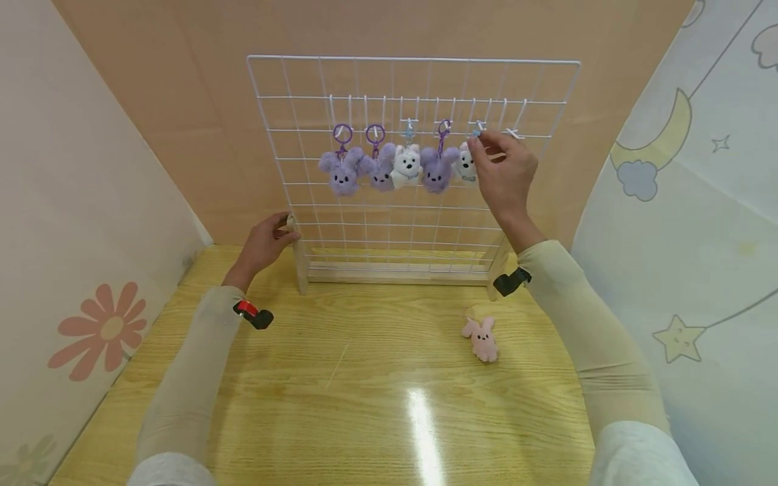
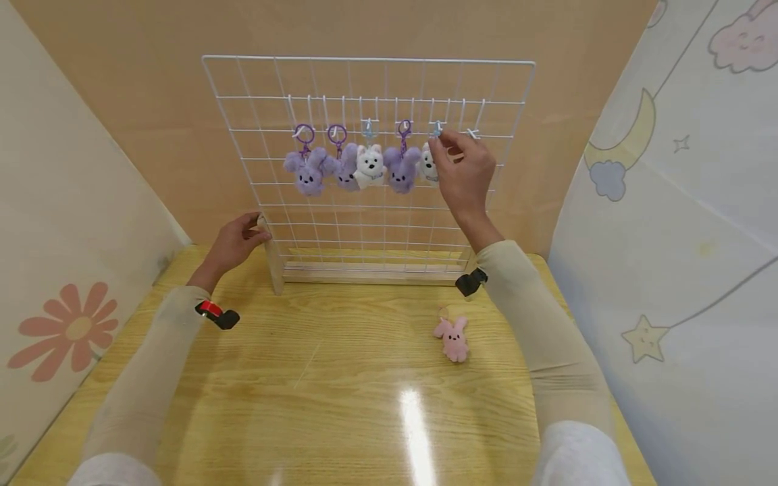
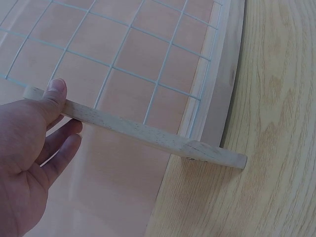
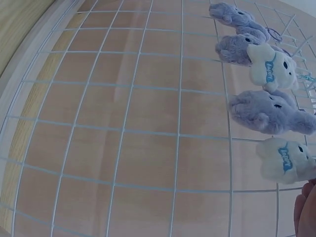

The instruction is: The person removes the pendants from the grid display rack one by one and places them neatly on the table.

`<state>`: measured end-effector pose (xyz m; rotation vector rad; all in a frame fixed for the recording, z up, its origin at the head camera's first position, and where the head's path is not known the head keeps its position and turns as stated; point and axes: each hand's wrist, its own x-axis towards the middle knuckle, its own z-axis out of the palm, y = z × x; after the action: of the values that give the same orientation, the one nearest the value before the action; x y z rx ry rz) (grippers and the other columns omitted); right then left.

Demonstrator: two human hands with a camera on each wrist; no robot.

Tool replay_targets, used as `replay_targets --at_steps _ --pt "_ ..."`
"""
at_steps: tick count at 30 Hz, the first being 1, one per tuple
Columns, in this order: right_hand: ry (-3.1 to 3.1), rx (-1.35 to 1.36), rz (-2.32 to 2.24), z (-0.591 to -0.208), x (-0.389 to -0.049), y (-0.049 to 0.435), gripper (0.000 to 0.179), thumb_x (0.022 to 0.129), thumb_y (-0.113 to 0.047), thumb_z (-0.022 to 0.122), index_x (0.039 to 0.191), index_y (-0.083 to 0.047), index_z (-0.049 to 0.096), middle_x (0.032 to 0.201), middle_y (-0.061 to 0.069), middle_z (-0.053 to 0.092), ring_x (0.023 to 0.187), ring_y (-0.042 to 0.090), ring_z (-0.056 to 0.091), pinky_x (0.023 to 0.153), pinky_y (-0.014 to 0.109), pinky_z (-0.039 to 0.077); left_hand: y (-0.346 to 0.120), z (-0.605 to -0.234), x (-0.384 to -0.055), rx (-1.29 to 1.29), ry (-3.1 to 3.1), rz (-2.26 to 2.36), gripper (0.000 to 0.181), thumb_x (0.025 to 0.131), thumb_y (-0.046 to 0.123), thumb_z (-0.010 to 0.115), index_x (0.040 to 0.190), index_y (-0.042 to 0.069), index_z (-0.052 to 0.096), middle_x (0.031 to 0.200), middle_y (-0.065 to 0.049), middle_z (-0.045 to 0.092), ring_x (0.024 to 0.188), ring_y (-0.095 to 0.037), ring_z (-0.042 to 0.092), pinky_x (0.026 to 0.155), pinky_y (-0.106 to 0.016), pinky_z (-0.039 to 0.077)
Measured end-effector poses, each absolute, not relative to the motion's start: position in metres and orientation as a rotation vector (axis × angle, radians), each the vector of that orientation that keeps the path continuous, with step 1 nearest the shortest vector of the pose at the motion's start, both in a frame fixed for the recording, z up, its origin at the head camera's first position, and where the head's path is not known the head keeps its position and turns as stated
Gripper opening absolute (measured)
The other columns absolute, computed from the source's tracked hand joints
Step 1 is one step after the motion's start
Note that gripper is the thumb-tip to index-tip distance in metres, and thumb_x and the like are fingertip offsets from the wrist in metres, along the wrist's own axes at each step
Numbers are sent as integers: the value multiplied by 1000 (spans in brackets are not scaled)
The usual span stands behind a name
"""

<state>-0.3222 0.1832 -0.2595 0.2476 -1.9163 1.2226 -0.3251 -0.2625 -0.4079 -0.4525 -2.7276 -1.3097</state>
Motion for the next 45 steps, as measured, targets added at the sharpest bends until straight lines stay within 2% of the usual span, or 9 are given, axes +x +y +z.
replay_targets --at_steps 17,24,29,38,45 --pt "-1875 226 1257 -257 -312 180 22 98 -22 73 103 -3 80 95 10 76 74 4 61 66 13 50 -262 -407 -325 -464 -2730 -1311 66 106 30 59 159 1 31 156 -26 42 131 -45 55 103 -60 49" --pt "-1886 217 1231 -253 -303 178 20 98 -15 71 104 2 78 98 15 76 75 1 60 67 13 49 -263 -407 -325 -456 -2736 -1310 67 106 31 59 160 2 30 157 -26 41 132 -46 53 103 -60 49" --pt "-1881 232 1222 -245 -283 171 20 98 -11 69 104 6 78 100 18 76 76 -3 60 68 13 49 -263 -407 -323 -462 -2729 -1308 67 106 28 59 159 1 31 156 -27 41 132 -46 54 103 -60 50" --pt "-1863 305 1237 -252 -283 185 23 96 -24 73 100 -3 81 98 6 78 77 5 65 66 15 53 -262 -408 -323 -460 -2731 -1305 67 106 29 59 159 1 30 156 -28 40 132 -46 54 102 -60 50" --pt "-1857 348 1238 -259 -274 193 21 94 -17 74 95 3 80 94 12 77 71 4 65 64 13 53 -262 -407 -323 -460 -2728 -1314 66 106 27 59 159 1 31 157 -27 40 132 -46 53 103 -60 49"
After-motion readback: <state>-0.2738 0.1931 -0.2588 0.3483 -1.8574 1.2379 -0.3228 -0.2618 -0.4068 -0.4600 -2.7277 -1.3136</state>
